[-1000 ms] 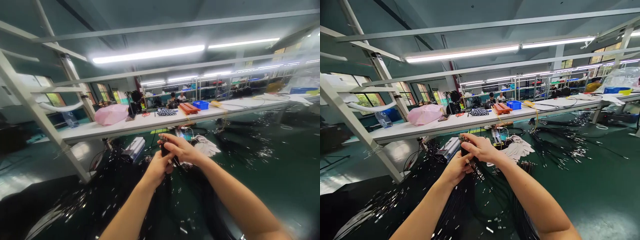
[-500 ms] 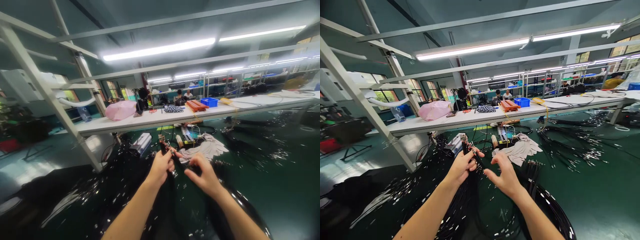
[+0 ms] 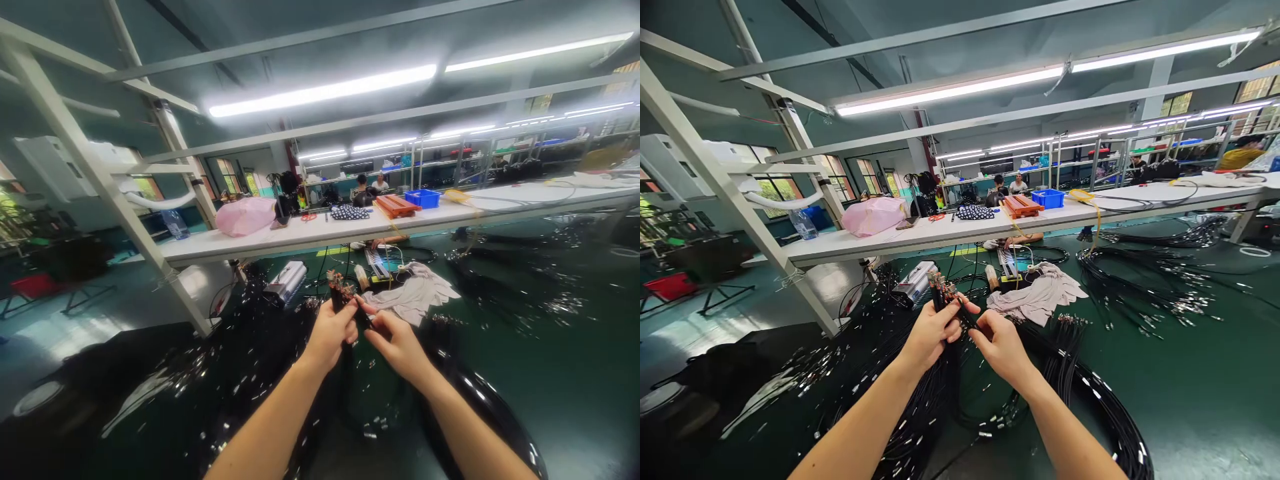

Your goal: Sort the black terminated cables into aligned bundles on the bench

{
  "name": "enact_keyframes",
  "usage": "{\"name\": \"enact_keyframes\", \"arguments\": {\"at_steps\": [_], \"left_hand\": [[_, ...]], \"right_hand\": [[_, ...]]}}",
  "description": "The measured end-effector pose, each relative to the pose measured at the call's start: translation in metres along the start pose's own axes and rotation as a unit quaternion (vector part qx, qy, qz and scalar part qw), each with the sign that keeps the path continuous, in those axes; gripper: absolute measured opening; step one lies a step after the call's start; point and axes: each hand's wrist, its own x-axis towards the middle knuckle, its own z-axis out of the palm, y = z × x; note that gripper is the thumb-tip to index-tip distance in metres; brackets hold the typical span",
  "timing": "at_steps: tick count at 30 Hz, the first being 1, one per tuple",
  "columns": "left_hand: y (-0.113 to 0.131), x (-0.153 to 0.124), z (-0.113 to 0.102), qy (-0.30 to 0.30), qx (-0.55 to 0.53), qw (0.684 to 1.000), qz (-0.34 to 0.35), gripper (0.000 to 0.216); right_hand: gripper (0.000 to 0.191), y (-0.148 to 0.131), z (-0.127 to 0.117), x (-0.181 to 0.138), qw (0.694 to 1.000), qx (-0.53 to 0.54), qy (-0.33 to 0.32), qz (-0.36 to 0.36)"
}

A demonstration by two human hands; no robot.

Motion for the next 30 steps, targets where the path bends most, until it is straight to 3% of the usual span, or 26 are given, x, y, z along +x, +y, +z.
{"name": "enact_keyframes", "arguments": {"at_steps": [3,6,10,13,17,20,24,27,30], "left_hand": [[0.004,-0.003,-0.004,-0.023,-0.020,1.000,-0.007,0.019],[0.007,-0.008,-0.002,-0.064,-0.038,0.997,-0.029,0.013],[0.008,-0.014,0.006,-0.098,-0.035,0.993,-0.047,0.016],[0.008,-0.012,0.008,-0.103,-0.026,0.993,-0.059,0.018],[0.012,0.003,-0.011,0.001,-0.104,0.993,-0.061,0.020],[0.005,0.016,-0.032,0.090,-0.177,0.976,-0.084,0.022],[-0.031,0.024,-0.054,0.142,-0.228,0.946,-0.179,0.019],[-0.062,0.024,-0.062,0.227,-0.247,0.916,-0.220,0.016],[-0.078,0.020,-0.063,0.241,-0.267,0.905,-0.228,0.018]], "right_hand": [[0.019,0.006,0.001,-0.001,1.000,0.012,0.002,-0.001],[0.013,0.009,0.004,-0.004,0.995,0.094,0.004,-0.019],[0.019,0.005,0.007,-0.012,0.965,0.227,-0.126,0.048],[0.022,0.003,0.002,-0.021,0.953,0.227,-0.193,0.063],[0.022,0.016,-0.015,-0.043,0.947,0.168,-0.246,0.123],[0.022,0.036,-0.034,-0.061,0.951,0.117,-0.240,0.159],[0.031,0.070,-0.067,-0.064,0.960,0.068,-0.161,0.221],[0.033,0.100,-0.092,-0.051,0.955,-0.077,-0.148,0.246],[0.025,0.128,-0.109,-0.038,0.942,-0.195,-0.135,0.239]]}}
